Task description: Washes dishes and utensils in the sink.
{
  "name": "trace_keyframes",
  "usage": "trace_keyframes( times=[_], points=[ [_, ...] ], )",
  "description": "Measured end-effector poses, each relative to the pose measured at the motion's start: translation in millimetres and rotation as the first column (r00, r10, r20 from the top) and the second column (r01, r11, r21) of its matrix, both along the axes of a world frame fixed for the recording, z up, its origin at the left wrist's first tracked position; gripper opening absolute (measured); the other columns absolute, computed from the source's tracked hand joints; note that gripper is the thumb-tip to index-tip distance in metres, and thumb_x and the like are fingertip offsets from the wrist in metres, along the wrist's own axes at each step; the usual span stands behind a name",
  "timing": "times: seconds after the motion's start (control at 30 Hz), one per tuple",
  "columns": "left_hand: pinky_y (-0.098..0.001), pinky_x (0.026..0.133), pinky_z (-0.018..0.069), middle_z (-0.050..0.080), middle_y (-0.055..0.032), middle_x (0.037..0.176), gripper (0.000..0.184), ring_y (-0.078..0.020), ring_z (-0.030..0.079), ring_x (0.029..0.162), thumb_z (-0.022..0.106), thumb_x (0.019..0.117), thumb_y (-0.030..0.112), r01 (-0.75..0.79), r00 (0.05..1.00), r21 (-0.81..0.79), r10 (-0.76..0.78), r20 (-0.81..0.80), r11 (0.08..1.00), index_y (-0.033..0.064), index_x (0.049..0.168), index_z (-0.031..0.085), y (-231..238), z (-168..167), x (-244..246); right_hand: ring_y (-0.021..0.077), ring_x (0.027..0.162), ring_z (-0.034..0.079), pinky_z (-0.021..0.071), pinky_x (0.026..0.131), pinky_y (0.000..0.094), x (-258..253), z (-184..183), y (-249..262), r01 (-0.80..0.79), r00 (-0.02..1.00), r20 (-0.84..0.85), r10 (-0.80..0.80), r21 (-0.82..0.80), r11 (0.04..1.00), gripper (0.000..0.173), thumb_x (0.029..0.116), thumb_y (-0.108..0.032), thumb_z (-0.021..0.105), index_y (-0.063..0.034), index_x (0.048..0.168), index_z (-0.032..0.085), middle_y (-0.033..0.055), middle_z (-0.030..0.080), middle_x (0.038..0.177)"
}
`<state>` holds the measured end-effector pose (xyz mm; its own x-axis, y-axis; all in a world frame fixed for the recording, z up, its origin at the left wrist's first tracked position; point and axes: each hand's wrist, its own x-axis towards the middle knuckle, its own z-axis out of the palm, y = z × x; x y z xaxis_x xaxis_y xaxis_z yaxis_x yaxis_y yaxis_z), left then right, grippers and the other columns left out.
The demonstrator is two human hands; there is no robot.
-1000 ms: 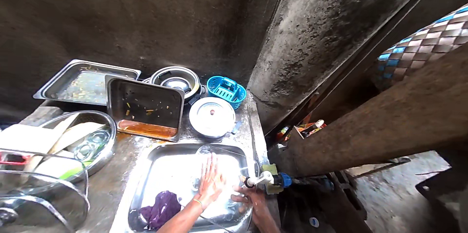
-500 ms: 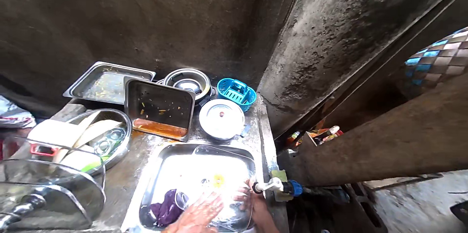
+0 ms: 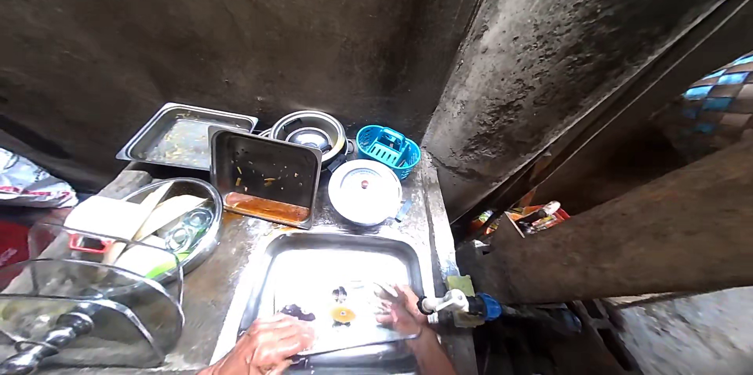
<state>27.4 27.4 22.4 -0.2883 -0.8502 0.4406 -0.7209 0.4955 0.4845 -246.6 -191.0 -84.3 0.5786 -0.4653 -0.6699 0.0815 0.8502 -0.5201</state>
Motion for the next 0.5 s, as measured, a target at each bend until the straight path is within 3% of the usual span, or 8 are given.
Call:
trace_keyframes(
  times=[0.07,0.13,0.2,0.27,0.3,0.33,0.4,0.5],
  points=[
    [-0.0267,0.094,0.0562,0.077,-0.008,0.104,0.025,-0.0111,0.073,0.1,0.058,0.1031,0.021,-0.101,0.976,0.077,0.114,-0.184,0.992,0.0043,0.108,0.076,-3,9,-3,0.0321,0.104,0.068,0.0595,0.081,0.0511,6,-1,12,0.066,0.998,0.015,-0.065,-0.069,0.995,0.05,0.1126,-0.035,0.022,-0.0048,0.141,0.048,0.0186,0.067,0.12],
    [-0.019,0.081,0.0565,0.077,-0.0056,0.09,0.024,-0.0012,0.07,0.084,0.068,0.0978,0.024,-0.283,0.865,0.193,0.337,-0.371,0.94,0.0018,0.098,0.076,-10,16,-6,0.0385,0.103,0.068,0.0575,0.077,0.0553,16,0,15,0.015,0.998,-0.067,-0.022,-0.104,0.994,0.058,0.1113,-0.044,0.011,-0.0072,0.147,0.038,0.022,0.064,0.125],
    [-0.0174,0.079,0.0581,0.076,0.0009,0.088,0.021,0.0029,0.07,0.081,0.071,0.0916,0.022,-0.412,0.691,0.332,0.529,-0.493,0.848,0.0019,0.096,0.076,-22,21,-2,0.0334,0.103,0.069,0.0581,0.078,0.051,22,0,19,-0.097,0.963,-0.269,0.033,-0.228,0.969,0.052,0.1129,-0.041,0.022,-0.008,0.149,0.042,0.0188,0.065,0.127],
    [-0.0276,0.08,0.0637,0.078,-0.004,0.094,0.023,-0.0106,0.076,0.085,0.067,0.0933,0.015,-0.384,0.473,0.463,0.601,-0.644,0.799,-0.0026,0.107,0.071,-35,15,4,0.0301,0.111,0.066,0.055,0.091,0.0469,18,1,20,-0.295,0.874,-0.483,0.042,-0.46,0.838,0.045,0.111,-0.027,0.042,-0.0024,0.147,0.051,0.0213,0.064,0.132],
    [-0.0299,0.078,0.0646,0.078,-0.0067,0.095,0.021,-0.0154,0.077,0.083,0.062,0.0956,0.01,-0.351,0.341,0.524,0.627,-0.701,0.776,-0.0034,0.11,0.068,-41,11,6,0.0331,0.122,0.062,0.0509,0.103,0.0483,14,3,18,-0.371,0.843,-0.537,0.03,-0.54,0.755,0.044,0.1088,-0.023,0.049,0.0006,0.147,0.051,0.0249,0.06,0.138],
    [-0.0294,0.072,0.0642,0.078,-0.0083,0.094,0.02,-0.0166,0.076,0.08,0.058,0.0986,0.008,-0.335,0.223,0.579,0.659,-0.718,0.744,-0.0036,0.113,0.066,-48,5,10,0.0352,0.125,0.061,0.0487,0.106,0.0492,11,3,15,-0.388,0.837,-0.548,0.006,-0.585,0.713,0.044,0.1073,-0.02,0.052,0.0031,0.145,0.053,0.0273,0.059,0.139],
    [-0.0257,0.061,0.0599,0.076,-0.0087,0.09,0.021,-0.0141,0.072,0.07,0.052,0.1043,0.01,-0.324,0.049,0.667,0.716,-0.696,0.671,-0.0024,0.113,0.066,-60,-15,20,0.0311,0.111,0.067,0.0564,0.092,0.0477,5,4,11,-0.281,0.873,-0.487,-0.02,-0.536,0.796,0.039,0.1074,-0.022,0.051,0.0011,0.139,0.056,0.0226,0.064,0.13],
    [-0.0328,0.058,0.0615,0.072,-0.0119,0.091,0.027,-0.0201,0.071,0.068,0.051,0.1079,0.021,-0.218,-0.103,0.802,0.804,-0.585,0.556,-0.0003,0.12,0.063,-75,-41,29,0.0273,0.083,0.073,0.0619,0.071,0.0414,-9,10,4,-0.071,0.943,-0.325,-0.066,-0.394,0.916,0.029,0.1066,-0.019,0.054,-0.0006,0.129,0.056,0.0172,0.072,0.109]
  ],
)
